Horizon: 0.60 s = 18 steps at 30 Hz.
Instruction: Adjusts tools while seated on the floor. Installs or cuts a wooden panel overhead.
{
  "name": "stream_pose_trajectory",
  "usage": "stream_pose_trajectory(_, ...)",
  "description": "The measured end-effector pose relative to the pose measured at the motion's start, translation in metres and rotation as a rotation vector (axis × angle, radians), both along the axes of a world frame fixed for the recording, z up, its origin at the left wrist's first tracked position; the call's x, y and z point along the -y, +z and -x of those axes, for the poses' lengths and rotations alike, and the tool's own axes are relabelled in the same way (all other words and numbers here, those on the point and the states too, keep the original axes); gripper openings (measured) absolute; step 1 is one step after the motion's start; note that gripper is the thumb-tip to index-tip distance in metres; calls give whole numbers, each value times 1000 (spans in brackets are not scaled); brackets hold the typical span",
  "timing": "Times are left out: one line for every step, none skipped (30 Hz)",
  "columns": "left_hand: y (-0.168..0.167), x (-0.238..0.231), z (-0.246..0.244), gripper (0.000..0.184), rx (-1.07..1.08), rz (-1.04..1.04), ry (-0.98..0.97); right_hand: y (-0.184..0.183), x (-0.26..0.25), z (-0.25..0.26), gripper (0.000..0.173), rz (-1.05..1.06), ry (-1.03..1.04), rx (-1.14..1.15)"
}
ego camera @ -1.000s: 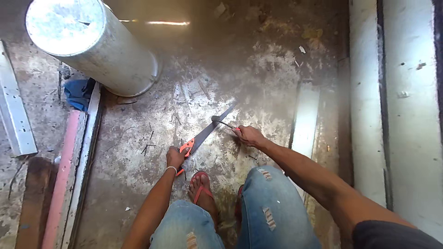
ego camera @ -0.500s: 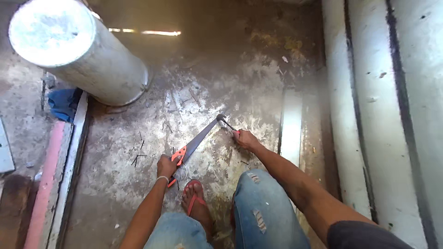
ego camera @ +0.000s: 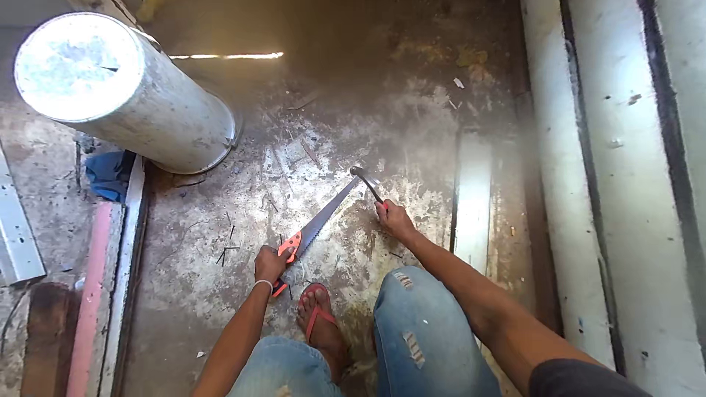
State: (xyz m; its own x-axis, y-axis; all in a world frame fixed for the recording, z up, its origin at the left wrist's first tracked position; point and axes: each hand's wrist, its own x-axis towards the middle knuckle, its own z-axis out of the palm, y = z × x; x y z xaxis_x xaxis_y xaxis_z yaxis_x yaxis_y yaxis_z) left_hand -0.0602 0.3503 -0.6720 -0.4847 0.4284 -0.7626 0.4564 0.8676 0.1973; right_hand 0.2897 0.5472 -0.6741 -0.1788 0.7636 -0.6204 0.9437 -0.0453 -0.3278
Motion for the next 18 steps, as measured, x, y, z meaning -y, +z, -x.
stream_pose_trajectory(1, -1, 0, 68, -5, -1, -6, -1, -5, -4, 73, 103, 2, 79)
stream_pose_trajectory(2, -4, 2, 68, -13, -8, -14, 1, -15, -6, 77, 166, 14, 126)
stream_pose_trajectory(4, -7, 4, 68, -17, -17, -17, 7, -25, -7, 80, 198, 31, 132)
stream_pose_trajectory(5, -8, 7, 67, -12, -30, -5, 12, -31, -10, 81, 206, 50, 107)
stream_pose_trajectory(6, -6, 8, 67, 16, -44, 29, 15, -33, -15, 82, 194, 61, 78)
stream_pose_trajectory(7, -3, 9, 65, 65, -65, 87, 17, -30, -21, 82, 176, 61, 61)
stream_pose_trajectory(8, -4, 12, 61, 132, -122, 167, 18, -24, -27, 81, 161, 44, 46)
stream_pose_trajectory(14, -10, 14, 56, 220, -189, 255, 16, -19, -33, 82, 146, 7, 19)
stream_pose_trajectory(24, -18, 16, 53, 289, -232, 301, 12, -10, -40, 82, 135, -52, -28)
stream_pose_trajectory(37, -26, 19, 51, 322, -261, 300, 8, 2, -46, 80, 129, -131, -94)
stream_pose_trajectory(51, -35, 24, 49, 323, -281, 258, 7, 17, -50, 79, 128, -228, -185)
stream_pose_trajectory(66, -44, 29, 48, 292, -304, 182, 10, 32, -51, 75, 139, -340, -295)
stream_pose_trajectory(84, -52, 31, 46, 226, -341, 72, 16, 46, -52, 72, 163, -460, -406)
stream_pose_trajectory(103, -59, 30, 42, 132, -401, -44, 20, 58, -51, 69, 191, -575, -509)
stream_pose_trajectory(121, -65, 25, 36, 30, -478, -155, 23, 66, -51, 67, 215, -665, -573)
stream_pose_trajectory(136, -69, 18, 31, -60, -564, -247, 24, 72, -52, 66, 222, -735, -602)
stream_pose_trajectory(147, -71, 9, 28, -116, -627, -317, 24, 77, -54, 65, 223, -784, -597)
stream_pose_trajectory(155, -72, 0, 26, -144, -662, -368, 23, 81, -57, 64, 225, -813, -568)
